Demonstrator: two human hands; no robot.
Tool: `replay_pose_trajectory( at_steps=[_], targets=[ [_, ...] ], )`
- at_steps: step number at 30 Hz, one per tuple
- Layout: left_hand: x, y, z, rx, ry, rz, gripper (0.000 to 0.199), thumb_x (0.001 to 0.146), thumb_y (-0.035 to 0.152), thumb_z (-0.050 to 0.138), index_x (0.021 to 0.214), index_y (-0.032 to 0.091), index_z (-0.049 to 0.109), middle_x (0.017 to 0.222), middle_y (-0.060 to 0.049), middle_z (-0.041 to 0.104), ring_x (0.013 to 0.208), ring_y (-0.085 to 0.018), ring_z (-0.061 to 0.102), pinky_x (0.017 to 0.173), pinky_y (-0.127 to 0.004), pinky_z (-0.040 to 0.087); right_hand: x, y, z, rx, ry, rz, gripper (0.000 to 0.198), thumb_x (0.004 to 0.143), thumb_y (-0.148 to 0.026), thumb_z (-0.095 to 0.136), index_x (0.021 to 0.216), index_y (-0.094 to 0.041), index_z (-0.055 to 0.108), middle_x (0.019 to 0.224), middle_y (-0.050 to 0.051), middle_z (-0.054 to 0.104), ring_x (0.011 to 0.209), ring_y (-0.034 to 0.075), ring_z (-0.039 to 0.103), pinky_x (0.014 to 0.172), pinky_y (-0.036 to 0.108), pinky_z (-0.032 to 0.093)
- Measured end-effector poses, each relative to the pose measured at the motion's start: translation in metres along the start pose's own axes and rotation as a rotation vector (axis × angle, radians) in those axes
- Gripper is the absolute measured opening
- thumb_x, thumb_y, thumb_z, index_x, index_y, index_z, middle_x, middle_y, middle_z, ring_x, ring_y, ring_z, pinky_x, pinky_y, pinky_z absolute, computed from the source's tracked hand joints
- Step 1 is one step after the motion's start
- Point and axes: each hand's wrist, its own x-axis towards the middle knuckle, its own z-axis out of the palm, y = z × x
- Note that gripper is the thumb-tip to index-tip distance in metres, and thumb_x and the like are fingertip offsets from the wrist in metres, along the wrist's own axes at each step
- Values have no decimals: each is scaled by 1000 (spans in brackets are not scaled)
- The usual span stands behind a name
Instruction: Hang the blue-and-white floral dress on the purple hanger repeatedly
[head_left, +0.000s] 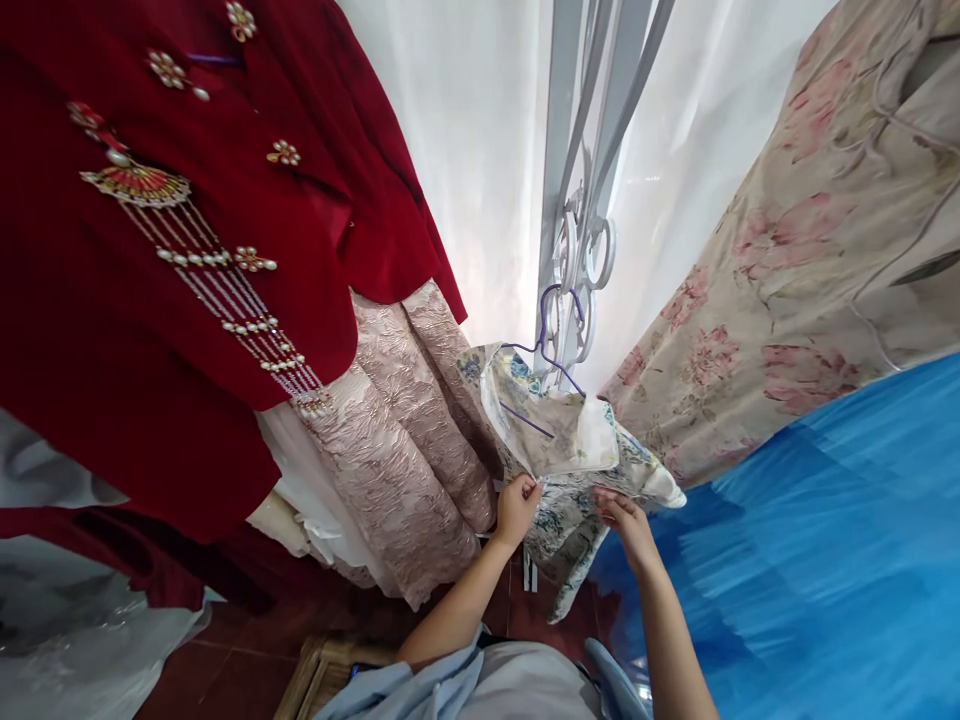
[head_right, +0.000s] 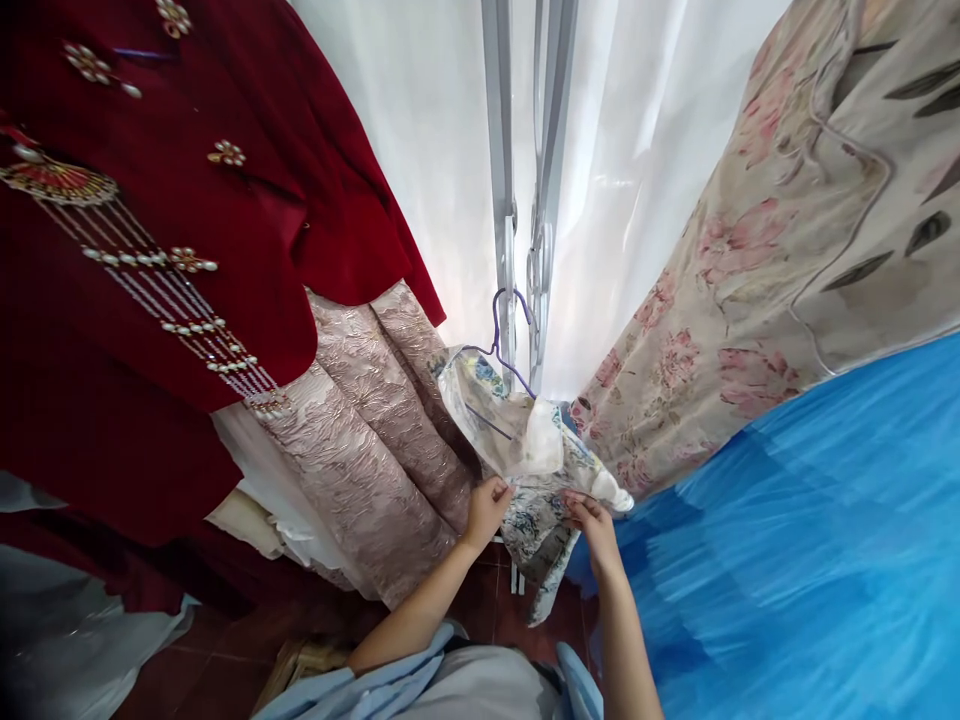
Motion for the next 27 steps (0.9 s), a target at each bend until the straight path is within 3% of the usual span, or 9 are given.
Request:
replay_pose_trajectory(
  at_steps=[3,6,9,13,19,24,27],
  targets=[
    [-12,6,-7,-97,-89,-43,30,82,40,64,64,17,58,61,0,60,60,-14,55,61,-24,38,1,19,8,-141,-15,-139,47,66,-45,71,103,-16,70,89,10,76,75,25,67,68,34,52],
    [-33,14,-8,-181,-125,-87,34,81,43,68,61,17,58,56,0,58,56,-13,53,57,-24,39,-10,39,34,-408,-263,-234,42,72,-37,66,108,-17,67,88,8,76,74,23,67,70,33,51],
    [-58,25,-5,-256,-182,-155,39,80,48,70,59,17,58,52,1,55,52,-13,51,53,-24,37,-24,53,62,-641,-409,-303,20,78,-29,56,90,-18,69,89,9,77,78,23,69,71,31,48],
    [-78,47,-3,-336,-212,-280,41,72,52,74,59,16,59,48,2,52,47,-11,45,50,-24,31,-34,63,71,-731,-415,-319,30,85,-21,42,65,-19,63,74,9,74,72,23,67,67,29,43],
    [-70,113,-19,-719,-216,-519,46,58,52,84,58,15,58,42,8,34,40,-3,20,44,-22,11,-43,70,58,-812,-333,-298,36,97,-26,37,79,-17,67,77,11,74,71,22,68,65,28,40],
    [-38,197,-57,-810,-84,-281,41,58,45,89,63,14,62,47,8,37,43,-3,25,44,-21,13,-45,68,59,-863,-275,-262,40,103,-34,39,77,-20,66,78,10,75,76,24,71,67,28,41],
    [-15,238,-78,-831,-99,-147,40,60,45,88,66,14,63,48,9,36,42,-2,25,42,-20,13,-40,60,62,-881,-267,-261,46,104,-36,39,69,-21,64,75,9,74,77,24,71,69,28,42]
  ],
)
